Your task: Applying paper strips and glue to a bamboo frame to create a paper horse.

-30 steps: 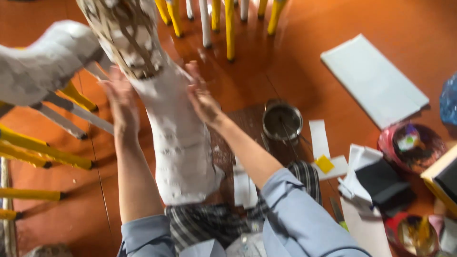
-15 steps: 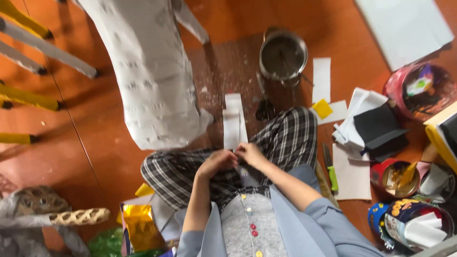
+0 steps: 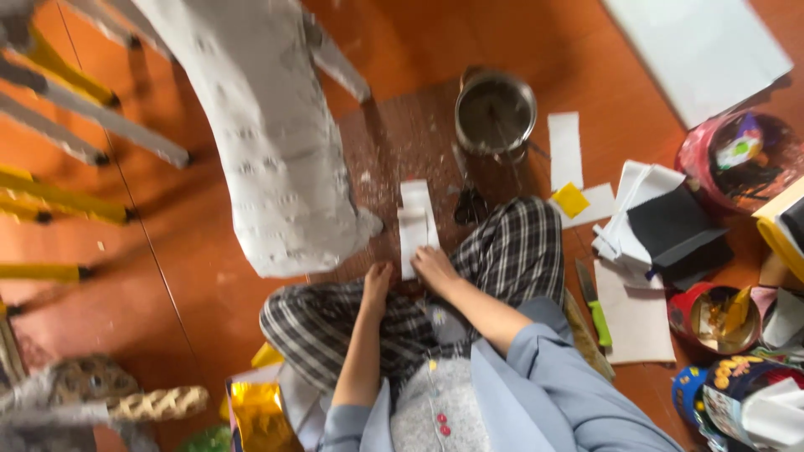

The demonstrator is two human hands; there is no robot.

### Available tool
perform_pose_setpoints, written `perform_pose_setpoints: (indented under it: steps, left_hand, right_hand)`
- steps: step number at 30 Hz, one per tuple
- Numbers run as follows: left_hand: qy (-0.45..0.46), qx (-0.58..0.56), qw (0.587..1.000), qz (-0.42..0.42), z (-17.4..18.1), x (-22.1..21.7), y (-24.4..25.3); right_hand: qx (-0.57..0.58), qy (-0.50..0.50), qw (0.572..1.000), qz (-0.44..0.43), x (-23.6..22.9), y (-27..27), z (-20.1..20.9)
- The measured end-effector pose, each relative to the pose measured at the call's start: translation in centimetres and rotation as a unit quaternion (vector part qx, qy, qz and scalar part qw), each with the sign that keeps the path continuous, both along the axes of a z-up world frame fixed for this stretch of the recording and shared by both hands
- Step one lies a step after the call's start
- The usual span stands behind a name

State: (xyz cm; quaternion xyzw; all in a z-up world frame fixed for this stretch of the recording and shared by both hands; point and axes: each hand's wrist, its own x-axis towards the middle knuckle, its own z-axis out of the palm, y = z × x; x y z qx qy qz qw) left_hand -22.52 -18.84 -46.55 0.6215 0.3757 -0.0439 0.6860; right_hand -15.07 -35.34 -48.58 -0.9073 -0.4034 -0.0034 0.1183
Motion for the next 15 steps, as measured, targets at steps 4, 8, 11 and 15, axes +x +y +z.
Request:
perform_pose_setpoints:
  steps: [4, 8, 11, 15]
  left_hand:
    - [0.018, 0.017, 1.000, 0.019, -3.1, 1.0, 0.2]
    - [0.061, -0.008, 0.997, 0.052, -2.0, 1.6, -0.1]
    - [0.071, -0.150, 0.985, 0.046, 1.1, 1.5, 0.4]
    - [0.067, -0.188, 0.978, 0.059, 2.5, 1.7, 0.3]
  right_hand:
    - [0.020, -0.021, 1.000, 0.009, 0.6, 0.2, 1.8]
    - [0.040, -0.031, 0.999, -0.018, 0.7, 1.1, 1.2]
    - [0.011, 0.136, 0.990, -0.038, 0.8, 1.3, 5.1]
    - [-0.041, 0.168, 0.985, -0.020, 1.2, 1.7, 6.4]
